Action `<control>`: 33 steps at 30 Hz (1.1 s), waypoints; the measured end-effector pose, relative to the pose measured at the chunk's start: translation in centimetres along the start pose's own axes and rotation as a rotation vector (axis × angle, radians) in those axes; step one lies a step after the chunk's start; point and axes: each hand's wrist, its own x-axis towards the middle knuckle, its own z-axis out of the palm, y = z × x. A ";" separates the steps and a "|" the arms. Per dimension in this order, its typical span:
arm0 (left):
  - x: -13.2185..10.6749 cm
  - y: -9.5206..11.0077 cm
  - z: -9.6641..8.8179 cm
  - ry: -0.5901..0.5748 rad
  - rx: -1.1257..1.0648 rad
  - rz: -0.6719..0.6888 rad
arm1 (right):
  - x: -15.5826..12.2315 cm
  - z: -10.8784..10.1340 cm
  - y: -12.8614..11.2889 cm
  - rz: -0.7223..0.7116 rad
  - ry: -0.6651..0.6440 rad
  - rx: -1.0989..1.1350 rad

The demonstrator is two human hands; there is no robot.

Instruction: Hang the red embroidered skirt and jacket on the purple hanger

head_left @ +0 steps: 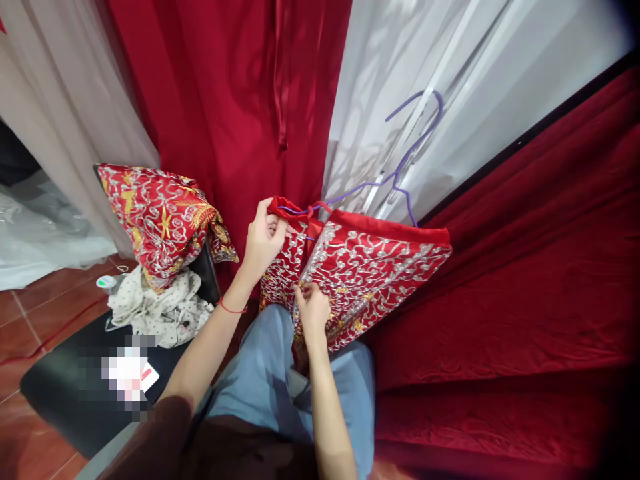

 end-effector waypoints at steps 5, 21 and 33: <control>-0.8 0.2 -0.4 0.011 0.099 0.000 | 0.6 2.3 -0.4 0.002 0.111 -0.028; -2.8 0.9 0.1 -0.010 0.107 -0.013 | 0.1 3.0 -1.2 -0.014 0.189 0.161; -14.5 -9.9 0.7 0.216 0.321 -0.135 | -1.9 1.1 0.0 -0.114 -0.051 0.561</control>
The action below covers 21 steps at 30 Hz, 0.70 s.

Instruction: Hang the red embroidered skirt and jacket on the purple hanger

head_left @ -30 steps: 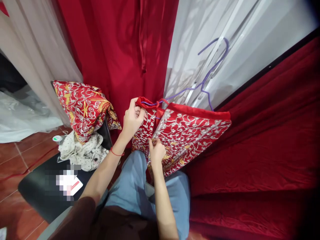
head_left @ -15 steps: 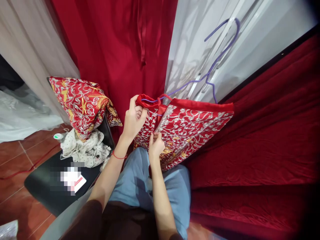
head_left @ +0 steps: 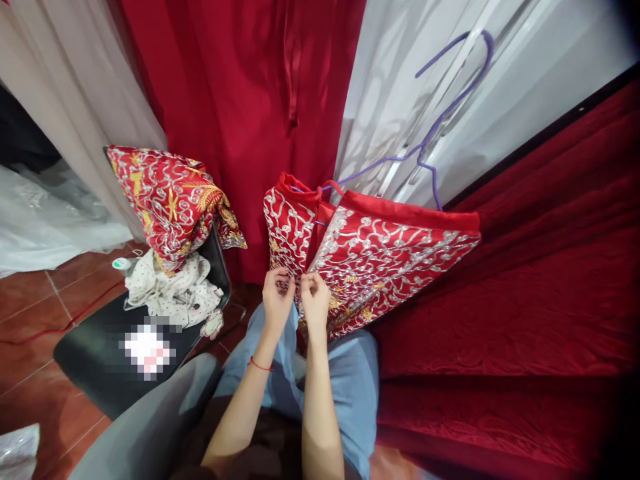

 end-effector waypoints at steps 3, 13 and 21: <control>-1.1 -1.7 0.6 -0.099 0.097 0.056 | -0.9 -0.2 0.3 0.034 -0.033 0.156; -0.2 -2.0 1.0 -0.139 0.284 0.176 | -1.1 -1.6 0.3 0.271 -0.202 0.569; 0.4 -1.6 1.1 -0.244 0.336 0.134 | -1.1 -1.1 0.2 0.297 -0.165 0.600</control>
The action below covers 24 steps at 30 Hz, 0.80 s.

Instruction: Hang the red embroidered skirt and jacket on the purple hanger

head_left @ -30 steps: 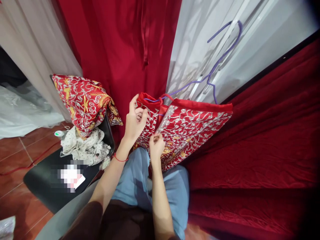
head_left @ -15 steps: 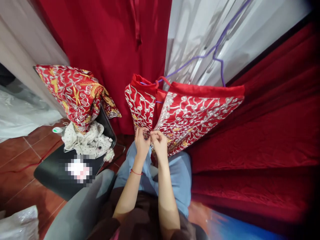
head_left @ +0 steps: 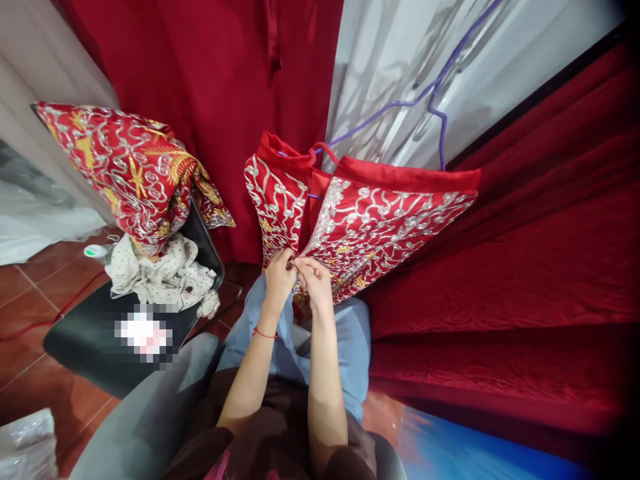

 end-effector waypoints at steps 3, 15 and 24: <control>-0.3 -0.2 0.3 -0.009 -0.007 0.014 | -0.2 0.3 0.0 -0.013 0.040 0.006; -1.3 -0.3 1.3 0.057 -0.081 0.051 | 0.0 2.3 -4.8 -0.076 0.091 0.020; -1.0 0.1 1.5 0.047 -0.046 0.036 | 1.3 3.6 -7.5 -0.178 0.106 0.010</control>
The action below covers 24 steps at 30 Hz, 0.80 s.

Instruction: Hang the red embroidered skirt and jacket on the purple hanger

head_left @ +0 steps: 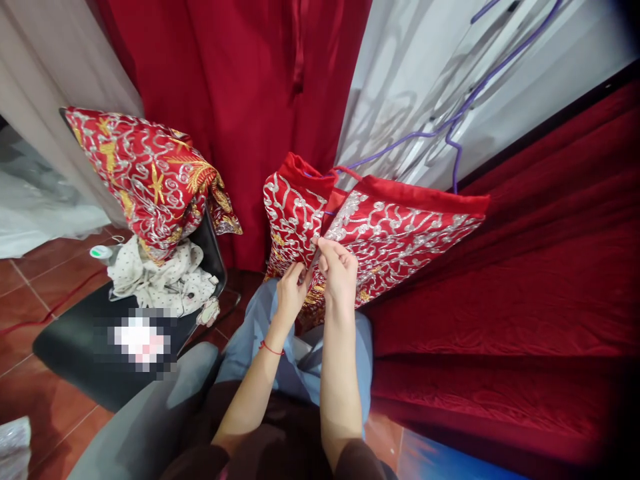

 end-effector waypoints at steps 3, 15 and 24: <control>0.2 0.2 -0.3 -0.015 -0.012 -0.011 | -0.2 0.1 0.3 -0.026 -0.036 -0.078; 14.7 2.7 -9.1 0.435 -0.148 0.276 | 7.0 -18.8 -15.1 -0.879 0.282 -1.093; 23.9 5.0 -7.2 0.165 -0.334 0.380 | 7.8 -21.6 -18.6 0.231 -0.059 -0.555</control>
